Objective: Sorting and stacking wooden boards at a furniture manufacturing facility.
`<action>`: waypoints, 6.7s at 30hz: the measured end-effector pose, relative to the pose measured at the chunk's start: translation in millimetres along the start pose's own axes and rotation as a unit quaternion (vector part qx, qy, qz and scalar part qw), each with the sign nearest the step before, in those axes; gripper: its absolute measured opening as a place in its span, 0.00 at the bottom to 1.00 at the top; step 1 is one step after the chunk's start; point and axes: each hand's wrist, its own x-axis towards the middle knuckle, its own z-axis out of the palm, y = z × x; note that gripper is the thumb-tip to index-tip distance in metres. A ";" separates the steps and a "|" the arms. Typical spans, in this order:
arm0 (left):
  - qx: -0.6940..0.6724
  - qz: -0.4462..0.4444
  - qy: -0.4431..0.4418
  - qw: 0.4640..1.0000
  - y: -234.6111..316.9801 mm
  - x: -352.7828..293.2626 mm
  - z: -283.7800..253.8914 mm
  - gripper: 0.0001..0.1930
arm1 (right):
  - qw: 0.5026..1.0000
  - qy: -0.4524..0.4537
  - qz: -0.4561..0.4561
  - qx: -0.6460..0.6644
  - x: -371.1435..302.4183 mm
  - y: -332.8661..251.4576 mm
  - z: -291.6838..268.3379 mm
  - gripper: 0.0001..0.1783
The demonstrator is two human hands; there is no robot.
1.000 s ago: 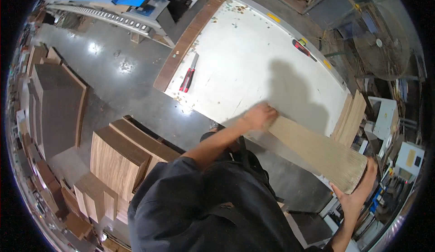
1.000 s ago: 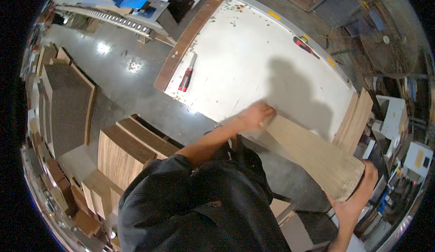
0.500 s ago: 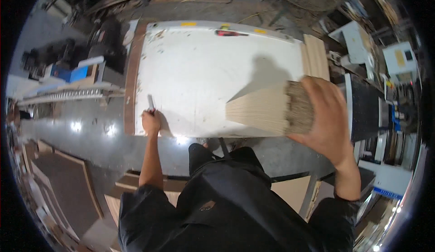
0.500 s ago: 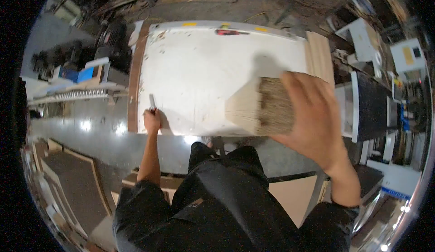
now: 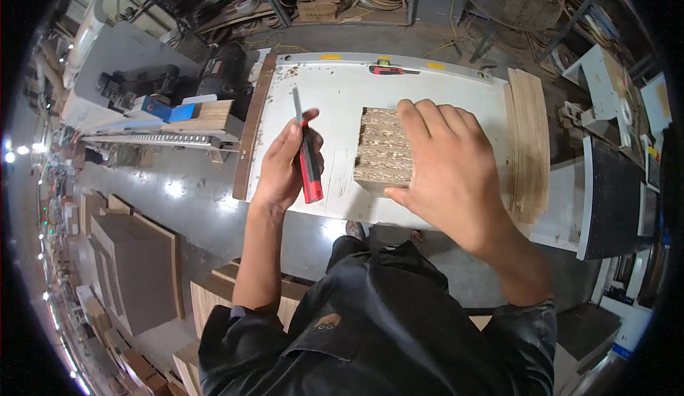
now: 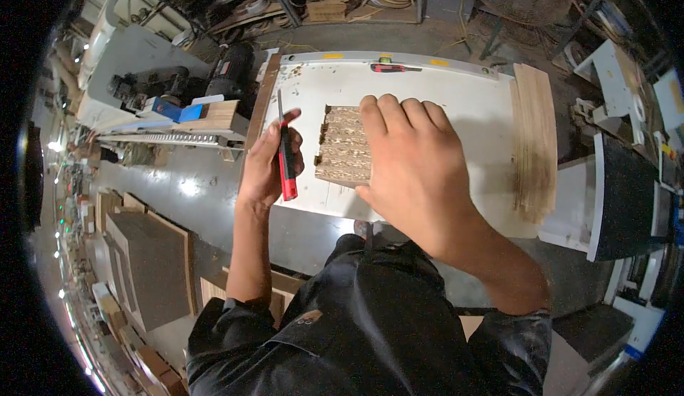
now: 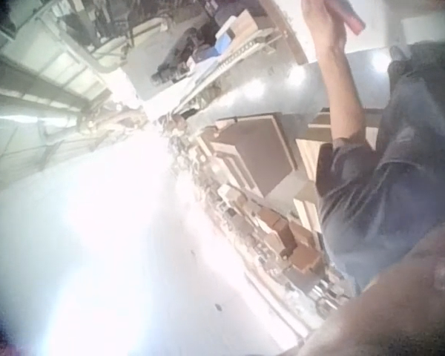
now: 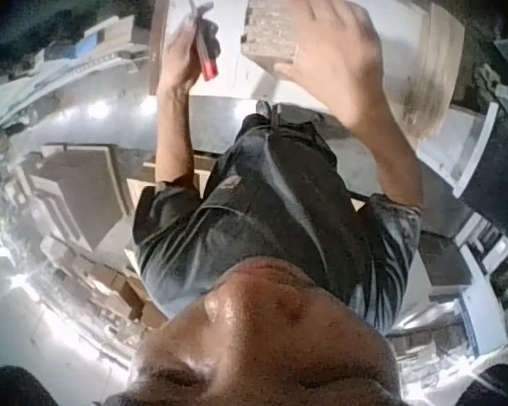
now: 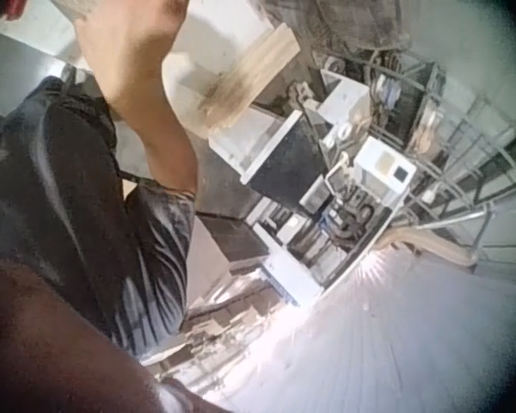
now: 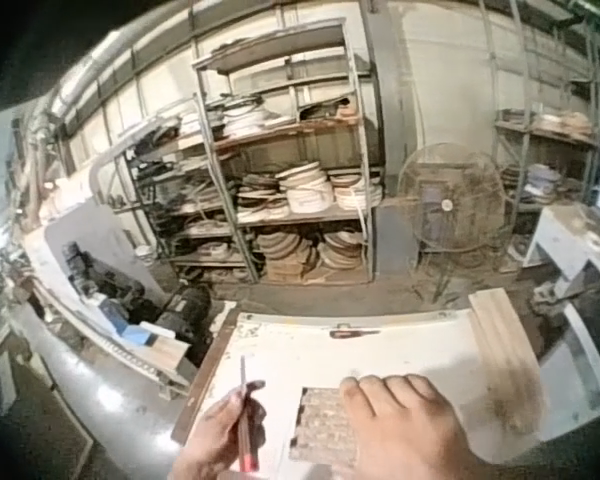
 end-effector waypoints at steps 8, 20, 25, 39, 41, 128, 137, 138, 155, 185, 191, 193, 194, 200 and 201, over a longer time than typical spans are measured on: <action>0.178 -0.008 0.023 0.984 56.6 -19.1 81.8 0.28 | 0.998 0.047 -0.018 -0.032 -2.0 10.2 22.9 0.48; 0.664 0.100 0.094 0.735 71.6 -16.9 123.3 0.24 | 0.994 0.087 -0.014 -0.058 -0.4 11.3 27.3 0.13; 0.751 0.128 0.125 0.636 71.6 -20.9 135.9 0.20 | 0.993 0.080 -0.012 -0.081 2.3 8.2 26.0 0.13; 0.334 -0.061 0.095 0.936 74.8 -85.1 62.1 0.24 | 0.995 0.063 -0.020 -0.069 -4.8 10.0 29.1 0.32; 0.416 -0.029 0.098 0.903 71.2 -107.3 73.8 0.25 | 0.992 0.118 -0.033 -0.037 -5.2 11.8 32.9 0.15; 0.747 0.106 0.023 0.656 83.8 -59.0 88.8 0.22 | 0.997 0.051 -0.036 -0.036 8.7 18.5 21.0 0.48; 0.676 0.136 -0.028 0.723 86.4 1.1 48.5 0.27 | 0.998 0.015 -0.061 0.005 -2.7 8.7 9.7 0.49; 0.677 0.138 -0.032 0.722 86.4 -2.1 48.1 0.27 | 0.998 0.022 -0.063 0.006 -3.0 10.5 12.0 0.49; 0.546 0.279 -0.146 0.776 80.9 12.8 38.6 0.24 | 0.999 0.017 -0.048 -0.004 12.3 22.4 13.7 0.50; 0.757 0.338 -0.016 0.559 77.5 34.5 55.0 0.20 | 0.996 0.059 -0.057 -0.029 7.3 15.5 15.7 0.52; 0.529 0.308 -0.046 0.790 55.1 47.8 35.9 0.18 | 0.997 0.054 -0.050 -0.014 2.0 12.4 13.4 0.47; 0.472 0.319 -0.083 0.818 48.5 38.5 34.3 0.20 | 0.997 0.065 -0.045 -0.021 5.2 13.5 16.1 0.48; 0.415 0.328 -0.107 0.842 46.3 32.6 34.3 0.23 | 0.996 0.073 -0.053 -0.025 7.6 13.9 16.7 0.49; 0.482 0.284 -0.151 0.815 47.6 -5.3 43.9 0.25 | 0.995 0.077 -0.061 -0.013 15.2 21.6 17.7 0.50; 0.503 0.315 -0.152 0.790 47.2 -11.3 41.9 0.28 | 0.995 0.076 -0.057 -0.017 16.5 20.8 16.4 0.50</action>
